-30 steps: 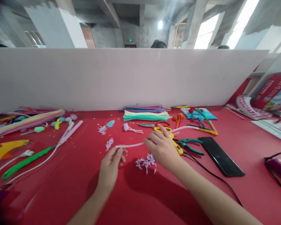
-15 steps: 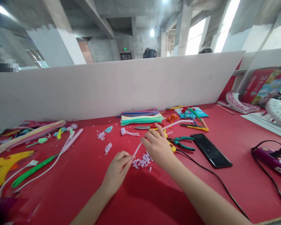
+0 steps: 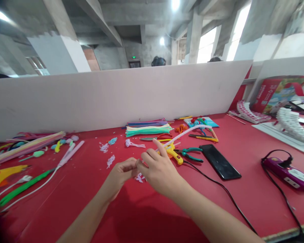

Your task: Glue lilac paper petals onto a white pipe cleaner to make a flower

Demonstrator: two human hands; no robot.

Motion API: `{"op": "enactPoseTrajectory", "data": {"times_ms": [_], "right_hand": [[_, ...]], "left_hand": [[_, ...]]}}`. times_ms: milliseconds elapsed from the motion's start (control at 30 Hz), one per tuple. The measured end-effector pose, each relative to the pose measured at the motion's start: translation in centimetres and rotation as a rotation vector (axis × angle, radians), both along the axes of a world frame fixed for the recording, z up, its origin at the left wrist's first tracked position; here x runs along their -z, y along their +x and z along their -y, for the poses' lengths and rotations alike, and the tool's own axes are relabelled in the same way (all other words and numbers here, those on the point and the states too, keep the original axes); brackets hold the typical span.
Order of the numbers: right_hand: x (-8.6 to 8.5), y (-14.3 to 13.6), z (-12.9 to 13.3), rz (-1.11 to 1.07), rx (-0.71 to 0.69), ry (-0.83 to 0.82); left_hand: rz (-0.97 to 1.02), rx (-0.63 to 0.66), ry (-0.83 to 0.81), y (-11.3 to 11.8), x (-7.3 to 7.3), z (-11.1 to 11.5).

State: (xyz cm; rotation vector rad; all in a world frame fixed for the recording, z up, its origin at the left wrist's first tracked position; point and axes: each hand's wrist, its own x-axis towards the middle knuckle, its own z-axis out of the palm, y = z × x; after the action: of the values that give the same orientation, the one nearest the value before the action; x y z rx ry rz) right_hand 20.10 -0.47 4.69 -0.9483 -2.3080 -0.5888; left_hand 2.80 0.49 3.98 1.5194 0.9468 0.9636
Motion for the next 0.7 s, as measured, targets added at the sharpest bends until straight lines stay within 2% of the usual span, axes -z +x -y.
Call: {"op": "enactPoseTrajectory", "data": {"times_ms": [100,200,300,500,700], "right_hand": [[1.0,-0.2,0.1,-0.003,-0.009,-0.031],[2.0,-0.3,0.5,-0.019,-0.06,-0.072],[2.6,-0.2,0.6,-0.055,-0.078,-0.102],[2.8,-0.3,0.5,-0.023,-0.003,-0.147],[2.7,-0.2,0.8,0.029,0.02,-0.154]], "left_hand": [[0.01,-0.038,-0.013,-0.3,1.3,0.4],[0.012,0.022,-0.118,-0.4,2.0,0.6],[-0.005,0.043,-0.183,-0.5,2.0,0.6],[-0.09,0.056,-0.114,-1.0,2.2,0.1],[-0.043,0.107,-0.274,-1.1,2.3,0.2]]}}
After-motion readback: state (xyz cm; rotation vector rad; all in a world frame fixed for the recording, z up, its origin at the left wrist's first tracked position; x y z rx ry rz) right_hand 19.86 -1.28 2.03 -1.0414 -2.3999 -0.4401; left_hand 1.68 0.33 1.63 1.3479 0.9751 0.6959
